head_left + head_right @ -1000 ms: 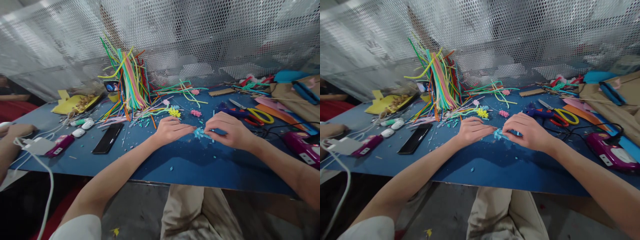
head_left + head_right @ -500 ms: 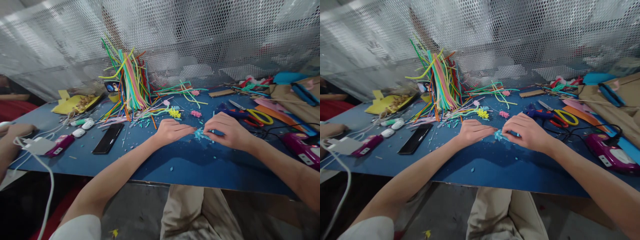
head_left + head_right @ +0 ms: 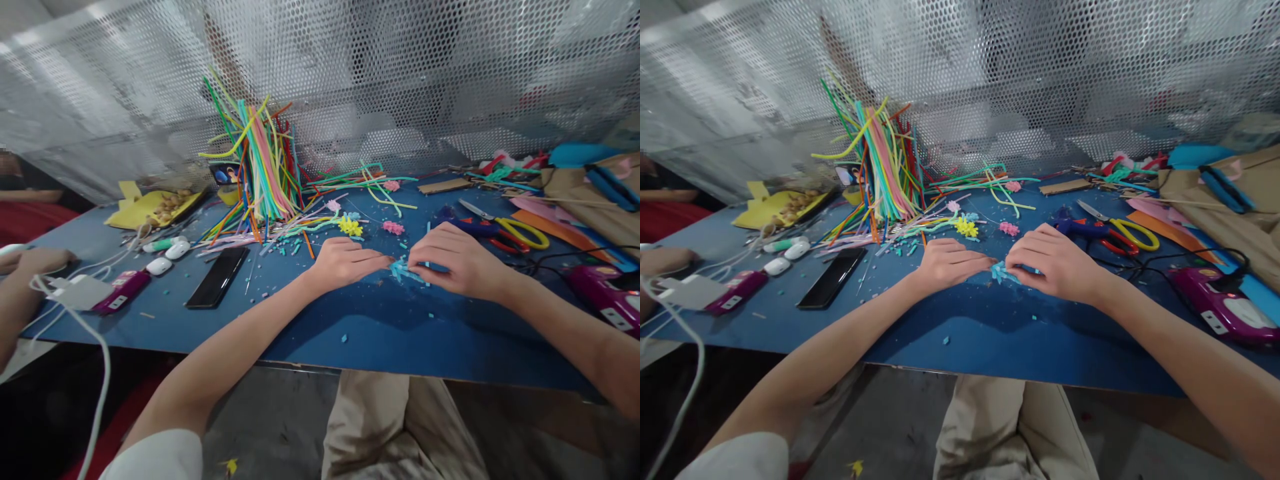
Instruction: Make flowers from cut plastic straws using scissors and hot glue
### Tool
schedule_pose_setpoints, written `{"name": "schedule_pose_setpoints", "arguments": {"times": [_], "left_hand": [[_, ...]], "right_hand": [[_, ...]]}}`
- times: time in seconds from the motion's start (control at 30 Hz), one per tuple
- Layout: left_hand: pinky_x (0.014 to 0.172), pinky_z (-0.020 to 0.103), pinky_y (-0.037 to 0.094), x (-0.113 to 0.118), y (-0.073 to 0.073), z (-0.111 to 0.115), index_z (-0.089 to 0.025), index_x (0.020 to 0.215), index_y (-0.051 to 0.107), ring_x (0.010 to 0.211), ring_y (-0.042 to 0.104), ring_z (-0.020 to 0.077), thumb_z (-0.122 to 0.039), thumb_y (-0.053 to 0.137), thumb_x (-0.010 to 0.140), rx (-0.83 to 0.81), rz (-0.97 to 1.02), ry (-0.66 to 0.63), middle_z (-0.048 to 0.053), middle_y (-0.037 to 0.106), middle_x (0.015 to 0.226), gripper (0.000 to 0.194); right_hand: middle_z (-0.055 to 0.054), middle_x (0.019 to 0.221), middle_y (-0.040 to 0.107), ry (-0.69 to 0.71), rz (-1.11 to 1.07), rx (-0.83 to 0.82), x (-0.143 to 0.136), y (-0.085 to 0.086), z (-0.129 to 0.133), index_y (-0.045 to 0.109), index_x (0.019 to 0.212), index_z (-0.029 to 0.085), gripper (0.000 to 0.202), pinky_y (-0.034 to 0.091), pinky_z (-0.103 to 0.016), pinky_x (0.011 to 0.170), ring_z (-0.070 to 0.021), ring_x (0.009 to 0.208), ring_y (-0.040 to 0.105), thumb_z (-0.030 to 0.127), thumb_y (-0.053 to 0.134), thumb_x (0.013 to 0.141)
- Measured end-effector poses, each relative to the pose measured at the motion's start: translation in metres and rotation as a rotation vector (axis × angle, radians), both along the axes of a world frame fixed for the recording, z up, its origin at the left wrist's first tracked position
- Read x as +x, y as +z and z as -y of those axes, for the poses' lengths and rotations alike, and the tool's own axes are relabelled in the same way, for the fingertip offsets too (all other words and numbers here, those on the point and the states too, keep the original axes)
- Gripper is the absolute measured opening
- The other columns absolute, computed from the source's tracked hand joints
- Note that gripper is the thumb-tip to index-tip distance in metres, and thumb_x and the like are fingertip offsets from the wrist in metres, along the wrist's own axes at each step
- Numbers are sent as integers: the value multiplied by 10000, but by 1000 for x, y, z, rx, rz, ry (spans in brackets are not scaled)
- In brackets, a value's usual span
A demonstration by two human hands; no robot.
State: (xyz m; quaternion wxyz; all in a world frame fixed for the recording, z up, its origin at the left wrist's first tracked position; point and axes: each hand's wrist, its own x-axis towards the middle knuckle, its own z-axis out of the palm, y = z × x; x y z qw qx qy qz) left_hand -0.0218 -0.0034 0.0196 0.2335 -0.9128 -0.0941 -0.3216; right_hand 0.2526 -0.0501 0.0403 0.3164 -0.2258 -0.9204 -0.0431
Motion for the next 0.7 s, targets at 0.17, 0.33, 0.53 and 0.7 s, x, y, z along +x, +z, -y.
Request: {"name": "schedule_pose_setpoints", "arguments": {"times": [0.17, 0.33, 0.53, 0.7], "left_hand": [[595, 255, 339, 0, 0, 0, -278, 1148, 690, 645, 609, 74, -332, 497, 1022, -29, 0, -17, 16, 774, 993, 237], [587, 257, 339, 1, 2, 0, -268, 1118, 702, 621, 597, 62, -319, 549, 999, 1, 10, -11, 4, 777, 972, 201], [603, 249, 359, 1, 2, 0, -280, 1105, 717, 645, 616, 67, -320, 554, 994, 7, 15, 8, -4, 777, 974, 201], [623, 244, 378, 0, 2, 0, -279, 1116, 721, 666, 633, 73, -327, 555, 994, 0, 12, 19, 7, 779, 982, 211]], "right_hand": [[-30, 926, 723, -21, 8, 7, -1, 1, 1, 634, 937, 218, 52, 397, -339, 836, -163, 865, 639, 232, 584, 938], [-28, 936, 719, -11, 6, 13, 1, -1, -1, 630, 953, 216, 35, 404, -332, 840, -160, 881, 639, 227, 609, 927], [-26, 956, 704, 8, -9, 0, 2, -5, -4, 622, 981, 224, 75, 417, -338, 840, -157, 885, 639, 217, 641, 909], [-49, 1014, 686, 9, -13, -62, 5, -3, -1, 618, 1059, 225, 172, 439, -358, 863, -183, 943, 632, 208, 648, 891]]}}
